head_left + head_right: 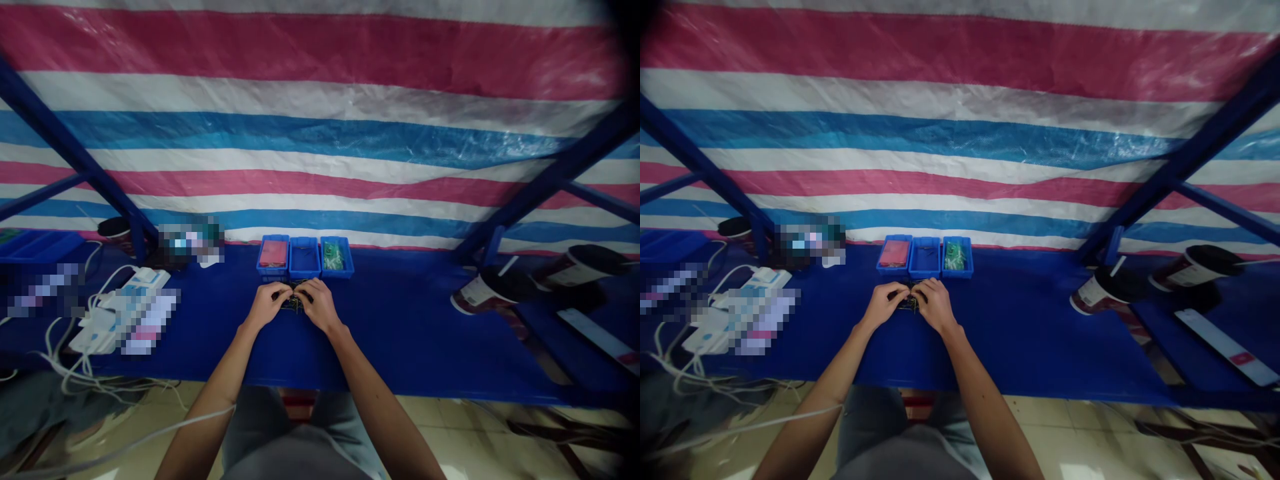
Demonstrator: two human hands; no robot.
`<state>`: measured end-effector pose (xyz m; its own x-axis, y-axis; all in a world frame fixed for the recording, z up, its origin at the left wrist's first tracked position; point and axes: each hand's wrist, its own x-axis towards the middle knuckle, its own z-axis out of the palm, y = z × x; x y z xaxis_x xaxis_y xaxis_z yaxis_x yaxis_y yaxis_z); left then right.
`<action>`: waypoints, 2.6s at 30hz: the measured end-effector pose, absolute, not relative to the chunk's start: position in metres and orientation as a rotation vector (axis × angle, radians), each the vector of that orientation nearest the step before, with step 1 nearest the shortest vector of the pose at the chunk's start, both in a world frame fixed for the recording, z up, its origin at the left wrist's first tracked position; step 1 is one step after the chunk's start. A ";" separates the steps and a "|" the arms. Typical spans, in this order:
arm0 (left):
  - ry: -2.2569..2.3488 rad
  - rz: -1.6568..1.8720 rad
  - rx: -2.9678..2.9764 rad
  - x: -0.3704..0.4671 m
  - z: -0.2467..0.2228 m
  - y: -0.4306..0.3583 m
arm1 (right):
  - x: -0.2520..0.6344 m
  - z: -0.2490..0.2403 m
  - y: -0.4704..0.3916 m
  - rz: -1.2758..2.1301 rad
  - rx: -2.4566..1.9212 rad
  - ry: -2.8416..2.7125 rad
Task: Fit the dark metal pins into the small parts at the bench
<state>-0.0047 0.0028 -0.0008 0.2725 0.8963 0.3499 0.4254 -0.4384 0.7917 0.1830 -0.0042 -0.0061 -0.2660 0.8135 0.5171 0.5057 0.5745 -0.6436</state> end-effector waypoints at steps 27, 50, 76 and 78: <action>1.199 1.099 2.018 -0.003 0.001 0.001 | 0.180 -0.001 -0.006 0.261 -1.256 -2.065; 1.220 1.115 1.997 -0.005 -0.001 0.002 | 0.183 -0.004 -0.005 0.318 -1.138 -1.945; 1.189 1.137 2.011 -0.004 -0.001 0.002 | 0.183 -0.001 -0.006 0.197 -1.287 -2.002; 1.188 1.137 2.011 -0.004 -0.001 0.002 | 0.184 0.000 -0.006 0.205 -1.284 -1.998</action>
